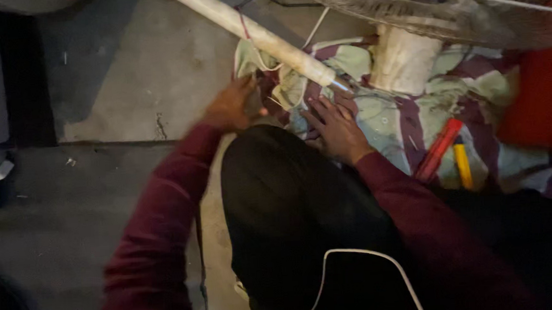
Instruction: The person sits on the floor and repairs a standing fan by hand. They remove the front grill, adjust the fan blades, and reattach the grill using a screwdriver.
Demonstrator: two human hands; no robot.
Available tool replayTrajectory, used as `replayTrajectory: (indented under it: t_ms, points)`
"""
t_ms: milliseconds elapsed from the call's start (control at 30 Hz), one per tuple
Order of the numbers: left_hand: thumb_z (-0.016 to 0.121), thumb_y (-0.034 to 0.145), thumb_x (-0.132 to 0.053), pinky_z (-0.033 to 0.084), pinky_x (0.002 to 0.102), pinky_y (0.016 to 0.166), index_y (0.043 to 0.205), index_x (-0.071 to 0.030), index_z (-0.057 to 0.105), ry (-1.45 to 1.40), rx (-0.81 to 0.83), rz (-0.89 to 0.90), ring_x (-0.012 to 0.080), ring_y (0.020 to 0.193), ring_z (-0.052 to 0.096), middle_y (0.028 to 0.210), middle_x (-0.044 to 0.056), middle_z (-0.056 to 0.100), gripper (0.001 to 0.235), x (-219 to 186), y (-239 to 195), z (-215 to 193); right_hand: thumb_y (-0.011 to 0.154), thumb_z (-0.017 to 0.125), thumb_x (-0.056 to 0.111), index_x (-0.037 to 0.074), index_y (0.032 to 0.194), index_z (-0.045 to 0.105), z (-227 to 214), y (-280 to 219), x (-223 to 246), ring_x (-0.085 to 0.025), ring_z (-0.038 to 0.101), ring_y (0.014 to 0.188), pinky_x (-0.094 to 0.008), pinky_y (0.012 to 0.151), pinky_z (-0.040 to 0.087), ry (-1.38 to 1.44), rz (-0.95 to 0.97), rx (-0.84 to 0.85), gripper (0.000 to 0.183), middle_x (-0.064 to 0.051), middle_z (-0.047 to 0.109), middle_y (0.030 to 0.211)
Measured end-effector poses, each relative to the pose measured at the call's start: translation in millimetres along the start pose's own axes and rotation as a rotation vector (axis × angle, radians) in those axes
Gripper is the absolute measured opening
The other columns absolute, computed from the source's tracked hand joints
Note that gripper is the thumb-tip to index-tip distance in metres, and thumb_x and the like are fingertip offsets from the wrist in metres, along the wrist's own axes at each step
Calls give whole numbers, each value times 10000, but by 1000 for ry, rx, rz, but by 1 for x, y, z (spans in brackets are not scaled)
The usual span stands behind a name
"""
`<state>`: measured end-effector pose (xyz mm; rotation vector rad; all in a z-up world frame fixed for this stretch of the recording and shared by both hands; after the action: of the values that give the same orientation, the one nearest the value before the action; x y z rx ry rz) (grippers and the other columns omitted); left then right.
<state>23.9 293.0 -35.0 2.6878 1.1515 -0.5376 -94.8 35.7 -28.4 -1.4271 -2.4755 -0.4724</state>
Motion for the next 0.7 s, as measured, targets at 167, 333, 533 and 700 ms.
replayTrajectory:
  t_ms: [167,333,533,700]
  points:
    - [650,879,-612,193,613,1197,1584,-124,316,270,-249,-149,363,1530,280,1655,160,331,921,0,-23,88,809,752,546,169,1554,426,21,26,-12,-335,232,1542,-601,1172,238,-1,52,75,897,-141,292,1653]
    - [563,1020,-400,175,595,1268,1607,-162,421,202,-345,-244,328,1589,257,1707,116,326,650,14,-18,74,759,783,571,152,1503,437,16,31,-36,-334,229,1527,-582,1140,261,70,42,128,921,-137,284,1653]
    - [569,996,-321,165,592,1280,1596,-199,475,151,-339,-208,333,1593,276,1717,96,334,619,36,-2,39,922,755,404,93,1539,480,10,36,-51,-309,388,1525,-508,1232,293,214,106,-63,744,-102,424,1641]
    - [617,849,-324,143,612,1247,1569,-196,468,68,-245,-168,347,1568,256,1685,104,329,746,60,8,25,881,776,319,58,1484,529,11,39,-55,-354,478,1396,-512,1159,340,209,124,-141,702,-157,521,1519]
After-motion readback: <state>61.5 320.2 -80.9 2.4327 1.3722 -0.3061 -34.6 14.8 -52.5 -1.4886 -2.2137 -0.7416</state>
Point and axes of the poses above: each hand's wrist, its own y-axis towards the middle knuckle, its own z-axis out of the palm, x = y × z, the point moved 4 cm from there along y, towards the middle knuckle
